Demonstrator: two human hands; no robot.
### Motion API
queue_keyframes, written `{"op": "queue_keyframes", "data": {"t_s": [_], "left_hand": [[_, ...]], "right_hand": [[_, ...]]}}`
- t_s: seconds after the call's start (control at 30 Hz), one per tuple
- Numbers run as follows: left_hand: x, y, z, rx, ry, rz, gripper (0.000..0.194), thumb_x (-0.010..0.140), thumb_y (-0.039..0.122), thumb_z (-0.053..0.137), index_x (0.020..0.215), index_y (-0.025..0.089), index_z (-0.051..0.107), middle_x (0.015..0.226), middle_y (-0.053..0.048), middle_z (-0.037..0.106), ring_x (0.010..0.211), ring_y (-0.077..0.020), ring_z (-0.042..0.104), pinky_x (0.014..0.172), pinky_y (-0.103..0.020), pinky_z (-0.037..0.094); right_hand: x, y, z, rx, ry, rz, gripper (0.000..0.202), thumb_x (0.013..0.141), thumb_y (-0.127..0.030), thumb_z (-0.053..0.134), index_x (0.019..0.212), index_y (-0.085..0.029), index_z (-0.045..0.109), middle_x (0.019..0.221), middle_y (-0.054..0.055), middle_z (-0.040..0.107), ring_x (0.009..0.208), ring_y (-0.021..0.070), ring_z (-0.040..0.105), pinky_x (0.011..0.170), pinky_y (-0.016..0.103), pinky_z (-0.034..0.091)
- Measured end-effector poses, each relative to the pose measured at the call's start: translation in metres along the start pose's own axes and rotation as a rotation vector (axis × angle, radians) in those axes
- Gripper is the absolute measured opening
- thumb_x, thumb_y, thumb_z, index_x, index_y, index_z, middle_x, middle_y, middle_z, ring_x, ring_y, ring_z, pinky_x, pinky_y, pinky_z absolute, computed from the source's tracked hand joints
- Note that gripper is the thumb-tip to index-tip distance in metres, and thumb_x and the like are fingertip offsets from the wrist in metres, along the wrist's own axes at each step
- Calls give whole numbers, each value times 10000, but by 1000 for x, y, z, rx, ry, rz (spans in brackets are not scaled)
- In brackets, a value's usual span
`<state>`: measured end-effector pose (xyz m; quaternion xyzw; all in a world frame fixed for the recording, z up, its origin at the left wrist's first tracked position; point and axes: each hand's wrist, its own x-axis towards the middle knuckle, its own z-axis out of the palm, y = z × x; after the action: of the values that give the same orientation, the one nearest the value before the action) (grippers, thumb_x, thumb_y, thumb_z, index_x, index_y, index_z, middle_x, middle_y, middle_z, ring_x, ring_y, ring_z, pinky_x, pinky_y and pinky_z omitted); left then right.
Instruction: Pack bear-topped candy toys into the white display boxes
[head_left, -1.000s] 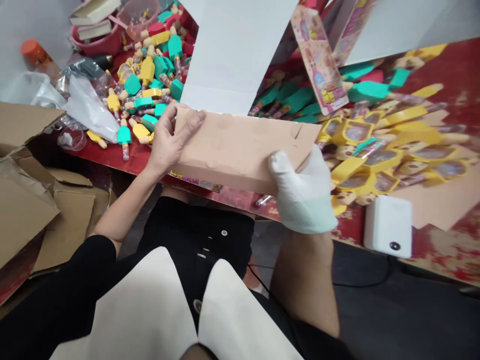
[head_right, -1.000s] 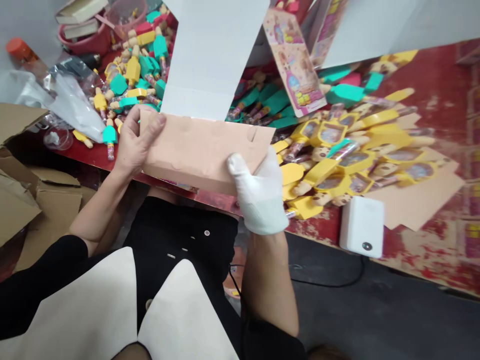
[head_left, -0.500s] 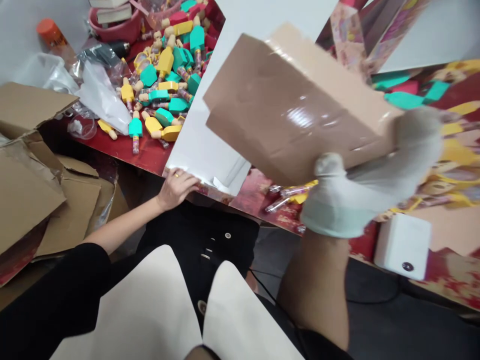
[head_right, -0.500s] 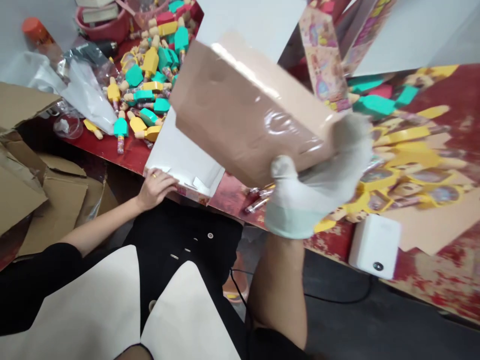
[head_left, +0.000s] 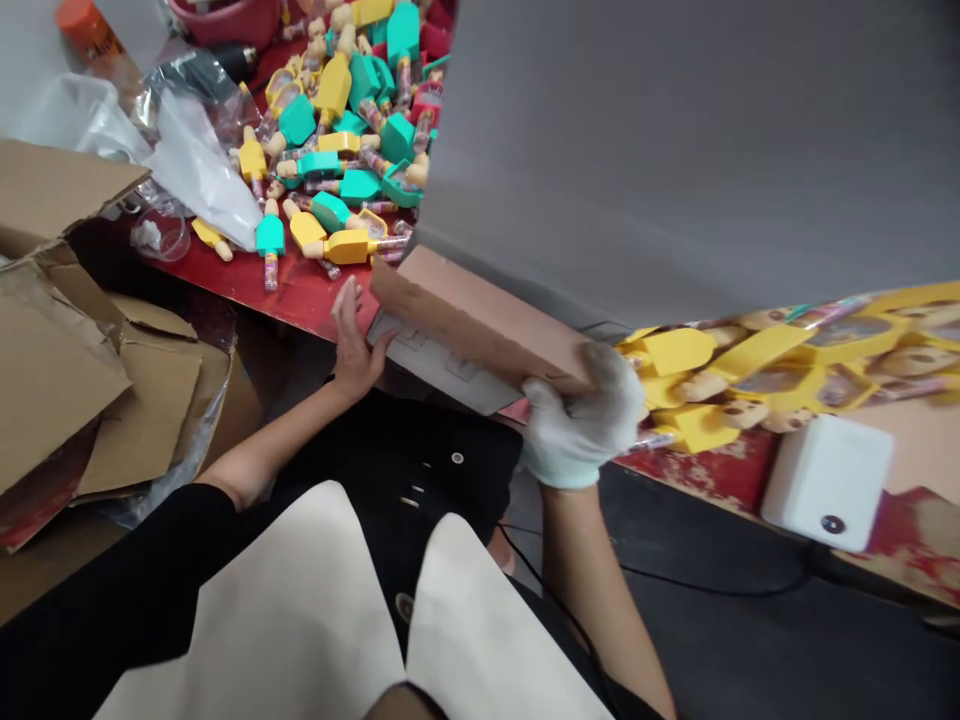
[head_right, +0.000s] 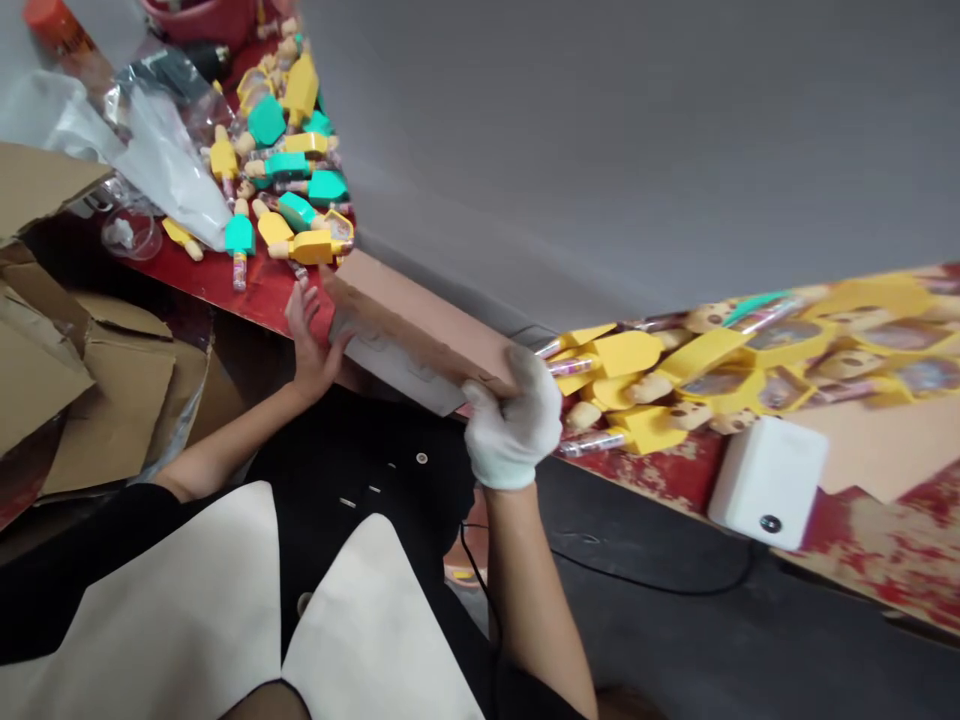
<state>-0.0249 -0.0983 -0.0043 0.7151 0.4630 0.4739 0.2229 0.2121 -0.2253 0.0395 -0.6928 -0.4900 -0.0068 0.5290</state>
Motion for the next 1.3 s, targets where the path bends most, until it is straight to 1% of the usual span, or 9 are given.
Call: {"op": "queue_keyframes", "data": {"t_s": [0.1,0.2,0.3,0.4,0.57,0.73,0.8,1.0,1.3], "left_hand": [[5,-15,11,-55,-149,-68,795,1008,724,278,1587,181,227,1579,-189,406,1390,-281,519,1077,-423,524],[3,-24,20,-65,-117,-6,678,1053,601,277,1560,152,271,1511,-230,459,1266,-260,604,1047,-446,537],[7,-26,28,-11,-18,60,616,1061,496,303,1589,204,180,1632,-210,291,1467,-283,438,1141,-493,465],[15,-28,33,12,-75,155,624,1053,387,313,1617,254,82,1690,-129,222,1598,-254,208,1248,-488,351],[18,-39,39,24,-206,275,549,1034,330,314,1557,166,284,1575,-159,430,1522,-263,362,1296,-464,304],[29,-16,40,-111,-38,251,701,1039,369,381,1624,324,-2,1684,-105,218,1494,-259,417,1152,-428,489],[40,1,38,-133,-47,330,658,1049,362,410,1617,368,79,1651,-62,298,1526,-258,378,1192,-441,440],[57,34,37,-129,-254,399,586,1090,480,272,1611,220,206,1487,-128,486,1430,-287,508,1161,-520,412],[57,9,60,-149,-417,542,525,1067,526,365,1390,175,582,1179,-107,704,1192,-233,645,1084,-451,449]], "right_hand": [[-10,4,-12,-10,141,-46,558,802,-436,736,1310,-250,599,1156,131,635,1215,371,633,1100,625,488],[-23,10,-16,-20,176,-123,599,795,-347,764,1359,-272,578,1198,128,617,1230,388,616,1100,646,469],[-35,15,-8,-112,278,-124,590,821,-432,749,1339,-199,589,1181,162,624,1212,398,625,1075,634,489],[-40,13,0,-205,388,-76,571,817,-581,723,1174,-140,660,1006,153,672,1045,349,700,985,531,572],[-35,-9,-11,-326,191,-29,364,835,-476,744,1012,-159,745,947,125,684,873,273,705,810,405,610],[-26,-22,-21,-322,147,-53,294,827,-316,765,1068,-148,748,966,124,652,944,288,685,869,443,584],[-30,-17,-19,-288,168,-104,328,837,-300,765,1126,-150,729,992,121,669,955,277,690,897,447,579],[-54,12,-7,-280,268,-14,315,863,-378,707,1104,-179,665,991,129,631,1046,327,653,1017,569,507],[-55,44,-9,-271,290,-34,407,896,-419,628,1241,-204,612,1103,128,632,1069,313,653,989,547,539]]}}
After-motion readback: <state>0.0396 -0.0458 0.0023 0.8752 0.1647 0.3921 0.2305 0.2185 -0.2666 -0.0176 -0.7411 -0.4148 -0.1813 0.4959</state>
